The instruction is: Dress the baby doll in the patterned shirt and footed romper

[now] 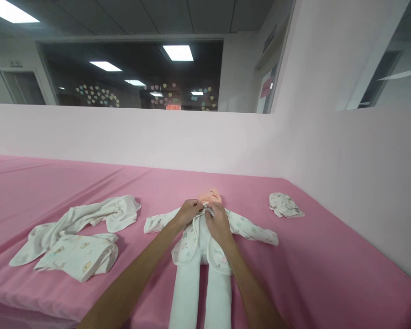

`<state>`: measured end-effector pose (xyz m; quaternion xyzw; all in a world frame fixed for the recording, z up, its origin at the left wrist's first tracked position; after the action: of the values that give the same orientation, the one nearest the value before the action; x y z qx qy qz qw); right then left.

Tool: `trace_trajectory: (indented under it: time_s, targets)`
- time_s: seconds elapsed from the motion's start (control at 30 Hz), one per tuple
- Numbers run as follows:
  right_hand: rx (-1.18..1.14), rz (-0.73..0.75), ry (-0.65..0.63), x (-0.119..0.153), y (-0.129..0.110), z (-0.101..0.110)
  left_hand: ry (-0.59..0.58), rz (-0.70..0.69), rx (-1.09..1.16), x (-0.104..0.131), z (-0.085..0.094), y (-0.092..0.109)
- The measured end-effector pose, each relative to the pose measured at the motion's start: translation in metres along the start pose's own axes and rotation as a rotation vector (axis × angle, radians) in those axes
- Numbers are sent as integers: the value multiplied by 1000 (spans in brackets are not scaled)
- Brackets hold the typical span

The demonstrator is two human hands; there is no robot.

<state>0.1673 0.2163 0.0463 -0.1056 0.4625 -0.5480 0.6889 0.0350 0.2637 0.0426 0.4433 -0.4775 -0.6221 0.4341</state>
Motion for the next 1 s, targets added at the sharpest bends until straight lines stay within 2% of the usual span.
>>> trace_trajectory:
  time_s: [0.17,0.3,0.4,0.47,0.57,0.7,0.83,1.0]
  targets:
    - [64,-39,22,19,-3,14,15,-39,-91,15,6,11]
    - [200,-107,27,41,-10,23,79,-154,-491,47,10,22]
    - [272,-170,35,50,-13,27,97,-173,-732,66,10,22]
    - [260,-216,16,52,-14,28,92,-187,-809,69,9,20]
    - [120,-283,-3,52,-13,31,99,-222,-883,64,7,20]
    - [-13,-321,40,56,-10,36,133,-257,-968,57,3,27]
    - [176,-252,98,65,-8,42,153,-327,-951,58,-5,37]
    - [588,-23,145,71,-16,47,183,-425,-914,59,-14,35]
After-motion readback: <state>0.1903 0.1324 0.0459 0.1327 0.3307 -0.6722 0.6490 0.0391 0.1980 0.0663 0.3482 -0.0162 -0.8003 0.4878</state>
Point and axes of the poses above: each hand's wrist, its own x-axis away from the middle knuckle, its own z-axis out of the back of the hand, y = z × x, the point moved 3 cm from there along -x, towards the middle knuckle, and after that the axes turned 3 degrees about x, right-handed, at the moved point
